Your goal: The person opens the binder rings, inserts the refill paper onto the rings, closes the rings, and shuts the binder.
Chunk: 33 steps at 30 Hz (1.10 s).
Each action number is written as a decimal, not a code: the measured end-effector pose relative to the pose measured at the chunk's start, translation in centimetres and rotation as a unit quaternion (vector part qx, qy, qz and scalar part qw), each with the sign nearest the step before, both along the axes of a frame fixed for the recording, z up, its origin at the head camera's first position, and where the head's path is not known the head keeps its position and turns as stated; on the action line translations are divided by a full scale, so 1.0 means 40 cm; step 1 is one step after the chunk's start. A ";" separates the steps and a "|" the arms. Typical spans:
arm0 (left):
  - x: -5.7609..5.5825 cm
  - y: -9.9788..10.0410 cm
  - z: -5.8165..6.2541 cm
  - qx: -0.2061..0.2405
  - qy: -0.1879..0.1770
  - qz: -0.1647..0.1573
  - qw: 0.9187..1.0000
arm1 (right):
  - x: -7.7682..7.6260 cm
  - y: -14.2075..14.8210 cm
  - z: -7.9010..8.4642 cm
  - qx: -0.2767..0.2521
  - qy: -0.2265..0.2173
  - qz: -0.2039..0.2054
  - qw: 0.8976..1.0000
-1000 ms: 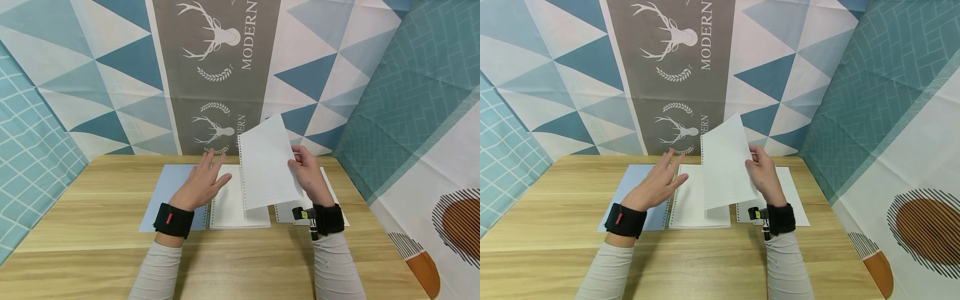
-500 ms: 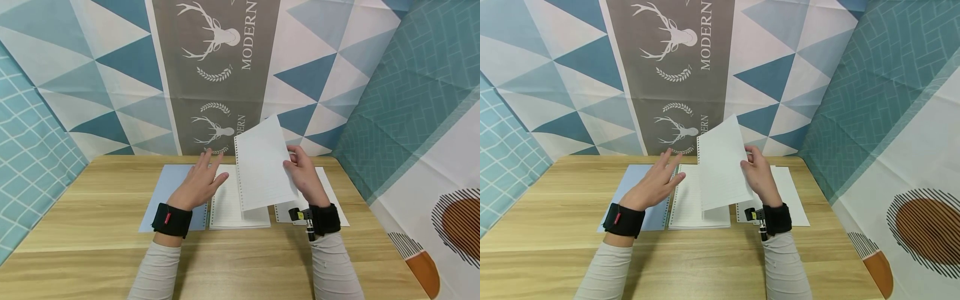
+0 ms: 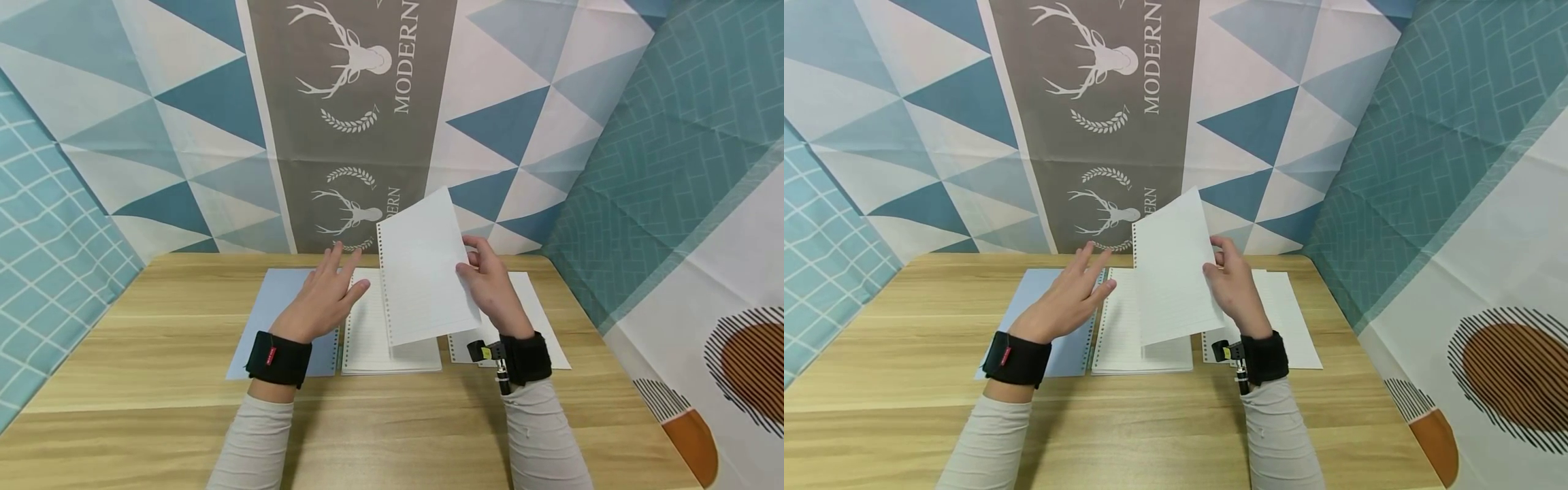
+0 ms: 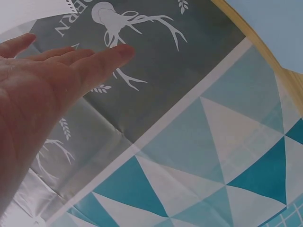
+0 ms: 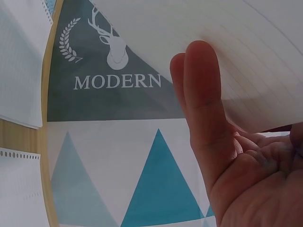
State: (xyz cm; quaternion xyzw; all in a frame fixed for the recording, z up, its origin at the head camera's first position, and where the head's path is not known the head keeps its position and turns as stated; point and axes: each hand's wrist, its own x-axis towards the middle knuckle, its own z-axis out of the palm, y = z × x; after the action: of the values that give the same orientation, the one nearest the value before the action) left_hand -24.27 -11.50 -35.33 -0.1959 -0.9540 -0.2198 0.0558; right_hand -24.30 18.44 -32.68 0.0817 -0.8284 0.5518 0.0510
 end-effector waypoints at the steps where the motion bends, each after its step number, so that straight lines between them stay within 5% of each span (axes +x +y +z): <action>1: 0.000 0.000 0.000 0.000 -0.001 0.001 1.000 | -0.001 -0.002 -0.001 -0.001 0.001 0.001 1.000; 33: -0.001 -0.010 0.003 0.007 -0.007 0.004 1.000 | 0.011 -0.053 -0.002 -0.007 0.003 0.025 1.000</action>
State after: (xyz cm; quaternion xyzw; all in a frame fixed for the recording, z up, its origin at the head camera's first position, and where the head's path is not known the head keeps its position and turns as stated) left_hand -24.31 -11.89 -35.21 -0.1902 -0.9537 -0.2274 0.0510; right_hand -23.86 16.31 -32.76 0.1041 -0.8221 0.5583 0.0404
